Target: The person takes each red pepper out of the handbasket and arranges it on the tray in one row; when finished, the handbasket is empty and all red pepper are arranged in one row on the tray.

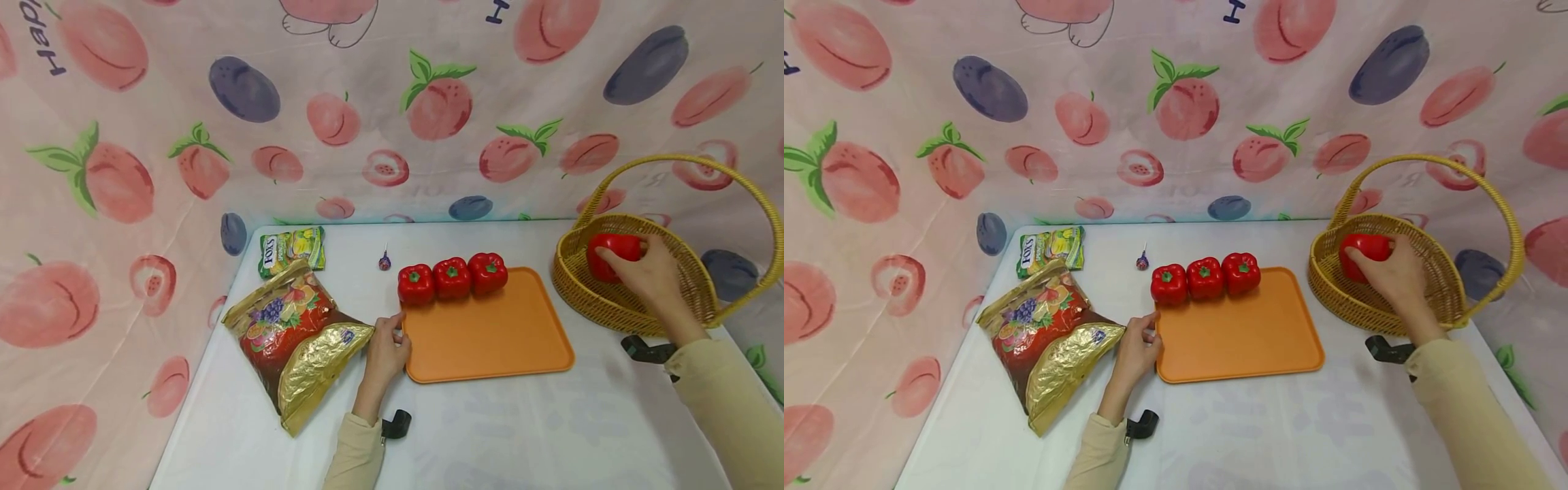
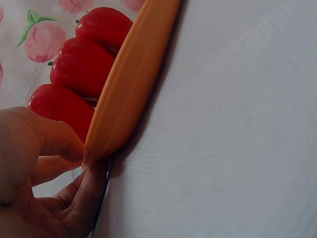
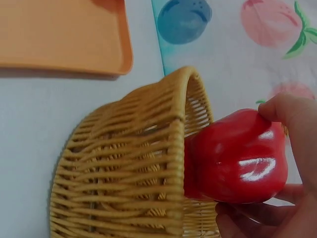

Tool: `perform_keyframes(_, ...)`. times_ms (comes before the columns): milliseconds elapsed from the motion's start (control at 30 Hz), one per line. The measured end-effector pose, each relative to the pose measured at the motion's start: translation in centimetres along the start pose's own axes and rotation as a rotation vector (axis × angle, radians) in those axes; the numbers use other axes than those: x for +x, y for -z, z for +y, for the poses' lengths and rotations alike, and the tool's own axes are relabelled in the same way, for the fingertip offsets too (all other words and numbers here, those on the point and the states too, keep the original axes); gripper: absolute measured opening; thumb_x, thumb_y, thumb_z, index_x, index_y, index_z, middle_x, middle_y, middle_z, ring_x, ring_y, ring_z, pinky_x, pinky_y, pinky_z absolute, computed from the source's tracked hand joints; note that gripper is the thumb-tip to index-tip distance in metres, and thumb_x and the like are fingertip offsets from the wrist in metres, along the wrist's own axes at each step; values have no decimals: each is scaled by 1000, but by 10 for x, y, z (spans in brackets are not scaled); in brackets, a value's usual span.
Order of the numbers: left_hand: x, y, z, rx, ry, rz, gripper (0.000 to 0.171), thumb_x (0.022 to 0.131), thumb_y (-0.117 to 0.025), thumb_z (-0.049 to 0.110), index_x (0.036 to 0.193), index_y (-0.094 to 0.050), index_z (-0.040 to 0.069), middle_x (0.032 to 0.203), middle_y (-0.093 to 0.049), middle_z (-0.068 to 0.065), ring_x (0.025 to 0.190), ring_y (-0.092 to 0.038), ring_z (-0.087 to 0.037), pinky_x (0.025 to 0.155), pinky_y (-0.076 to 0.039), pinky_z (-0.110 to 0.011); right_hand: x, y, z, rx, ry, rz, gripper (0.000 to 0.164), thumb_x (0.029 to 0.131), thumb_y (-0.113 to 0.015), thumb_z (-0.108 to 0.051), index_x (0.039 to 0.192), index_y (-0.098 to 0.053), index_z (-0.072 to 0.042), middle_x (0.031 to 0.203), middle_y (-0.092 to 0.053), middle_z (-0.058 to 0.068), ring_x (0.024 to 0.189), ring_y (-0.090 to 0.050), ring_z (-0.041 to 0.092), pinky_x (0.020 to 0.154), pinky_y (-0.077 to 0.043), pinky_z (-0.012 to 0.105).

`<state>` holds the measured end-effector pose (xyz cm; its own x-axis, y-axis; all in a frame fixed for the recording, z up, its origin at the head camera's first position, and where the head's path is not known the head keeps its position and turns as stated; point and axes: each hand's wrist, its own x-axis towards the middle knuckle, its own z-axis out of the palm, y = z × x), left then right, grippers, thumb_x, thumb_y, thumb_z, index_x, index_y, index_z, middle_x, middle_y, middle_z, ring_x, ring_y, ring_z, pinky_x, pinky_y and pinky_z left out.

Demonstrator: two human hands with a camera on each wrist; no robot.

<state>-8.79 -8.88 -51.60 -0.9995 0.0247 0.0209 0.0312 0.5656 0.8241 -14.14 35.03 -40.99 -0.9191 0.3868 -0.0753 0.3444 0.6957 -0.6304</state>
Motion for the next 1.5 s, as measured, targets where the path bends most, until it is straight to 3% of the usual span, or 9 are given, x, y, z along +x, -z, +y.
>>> perform_keyframes(1233, 1, -1, -1, -7, 10, -6, 46, 85, -65, 2, 131, -62, 3, 106, -57, -12, 76, -59, -14, 68, -48, -28, -8, -9, -38, 34, 118, -23, 93, 90, -56, -59, 151, -22, 2, 143, -35, 35, 124, -36, 51, 94, -40, 67)
perform_keyframes(1500, 3, -1, -1, 6, 42, -23, 45, 87, -64, 4, 133, -61, 5, 108, -56, -11, 78, -58, -13, 69, -49, -26, -11, -16, -46, 70, 138, -16, 93, 88, -57, -61, 151, -25, -1, 142, -39, 31, 123, -39, 48, 94, -42, 65)
